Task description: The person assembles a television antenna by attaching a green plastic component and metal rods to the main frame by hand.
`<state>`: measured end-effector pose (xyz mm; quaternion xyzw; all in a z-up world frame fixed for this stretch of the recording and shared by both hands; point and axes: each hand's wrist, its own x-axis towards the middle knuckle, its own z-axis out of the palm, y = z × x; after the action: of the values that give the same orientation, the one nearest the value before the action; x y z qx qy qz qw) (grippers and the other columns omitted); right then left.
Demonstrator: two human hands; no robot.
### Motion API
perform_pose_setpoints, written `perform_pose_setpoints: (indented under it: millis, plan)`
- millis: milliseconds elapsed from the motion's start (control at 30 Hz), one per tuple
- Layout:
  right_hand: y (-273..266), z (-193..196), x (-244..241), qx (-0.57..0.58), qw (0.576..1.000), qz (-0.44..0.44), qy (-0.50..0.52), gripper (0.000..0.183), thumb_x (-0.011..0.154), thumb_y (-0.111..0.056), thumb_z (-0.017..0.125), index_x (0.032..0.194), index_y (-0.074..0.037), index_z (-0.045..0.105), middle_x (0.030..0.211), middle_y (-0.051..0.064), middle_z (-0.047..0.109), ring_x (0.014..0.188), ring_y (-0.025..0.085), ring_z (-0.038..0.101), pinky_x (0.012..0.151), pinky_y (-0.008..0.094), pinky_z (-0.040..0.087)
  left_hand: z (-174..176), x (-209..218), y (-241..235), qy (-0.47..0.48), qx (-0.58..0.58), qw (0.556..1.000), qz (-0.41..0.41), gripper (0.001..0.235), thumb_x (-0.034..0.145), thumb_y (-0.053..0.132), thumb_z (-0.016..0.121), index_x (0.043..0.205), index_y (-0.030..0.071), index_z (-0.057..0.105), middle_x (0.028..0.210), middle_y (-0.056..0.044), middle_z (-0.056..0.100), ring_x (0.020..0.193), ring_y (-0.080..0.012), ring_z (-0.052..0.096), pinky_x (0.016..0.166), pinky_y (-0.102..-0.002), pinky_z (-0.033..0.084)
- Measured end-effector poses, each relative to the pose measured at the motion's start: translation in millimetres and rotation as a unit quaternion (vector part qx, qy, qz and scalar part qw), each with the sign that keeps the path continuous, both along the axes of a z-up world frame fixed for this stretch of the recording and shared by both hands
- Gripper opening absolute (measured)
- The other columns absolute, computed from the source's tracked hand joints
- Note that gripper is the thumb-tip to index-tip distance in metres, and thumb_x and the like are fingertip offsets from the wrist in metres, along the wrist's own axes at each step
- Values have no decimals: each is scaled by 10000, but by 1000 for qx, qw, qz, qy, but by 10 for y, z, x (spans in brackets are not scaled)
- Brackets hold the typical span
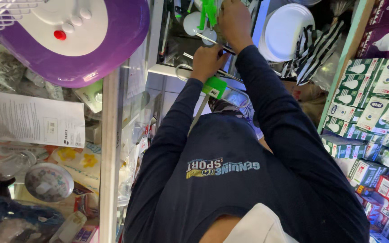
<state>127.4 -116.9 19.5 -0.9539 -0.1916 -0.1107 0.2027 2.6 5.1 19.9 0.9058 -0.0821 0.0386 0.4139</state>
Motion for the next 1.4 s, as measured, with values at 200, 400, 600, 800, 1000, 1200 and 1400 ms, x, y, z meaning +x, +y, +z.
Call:
perform_pose_setpoints:
  millis: [200, 400, 600, 800, 1000, 1200, 1400]
  plan:
    - [50, -54, 57, 6, 1000, -10, 19, 176, 848, -205, 735, 883, -38, 689, 861, 187, 702, 759, 411, 685, 641, 545, 519, -35, -6, 24, 1, -15, 1000, 2, 251, 830, 359, 777, 872, 123, 702, 681, -89, 717, 622, -347, 693, 601, -499, 520]
    - [96, -112, 207, -57, 996, -40, 64, 249, 830, -264, 729, 892, -26, 692, 843, 217, 717, 744, 434, 699, 645, 557, 539, -4, -14, 37, 19, -19, 1000, 7, 263, 841, 374, 786, 853, 125, 702, 703, -98, 719, 653, -353, 695, 624, -503, 523]
    - [91, 4, 244, -65, 993, -43, 86, 304, 800, -304, 752, 886, -17, 703, 821, 229, 711, 734, 431, 711, 627, 539, 558, 131, -28, 40, 33, -13, 999, 8, 277, 847, 390, 770, 872, 121, 714, 707, -101, 724, 656, -361, 695, 638, -513, 523]
    - [-199, 120, 65, -37, 991, -2, 129, 257, 794, -323, 778, 797, -70, 733, 781, 193, 727, 768, 414, 696, 642, 525, 541, 115, -21, 46, 16, -24, 1000, -1, 287, 866, 401, 754, 870, 119, 703, 716, -98, 725, 655, -363, 691, 624, -513, 512]
    - [-352, 153, -59, 119, 979, 21, 162, 206, 840, -213, 803, 894, -47, 693, 800, 125, 727, 732, 286, 722, 665, 402, 563, 61, -36, 15, -11, 11, 1000, 2, 306, 867, 415, 763, 837, 117, 701, 700, -97, 722, 618, -378, 672, 591, -517, 504]
    - [-362, 511, -405, 292, 903, 74, 306, 510, 944, -52, 739, 1397, 15, 515, 808, 46, 615, 699, 114, 591, 613, 283, 479, 10, -30, 15, -4, -13, 1000, 3, 311, 870, 413, 777, 839, 115, 693, 718, -93, 723, 639, -359, 692, 599, -497, 524]
    - [-453, 817, -883, 396, 811, 74, 424, 538, 1021, -51, 633, 1531, 27, 480, 918, 42, 693, 794, 100, 673, 718, 247, 557, -67, -34, -3, -43, 19, 999, 6, 297, 791, 392, 790, 876, 118, 718, 682, -108, 714, 601, -365, 680, 572, -504, 511]
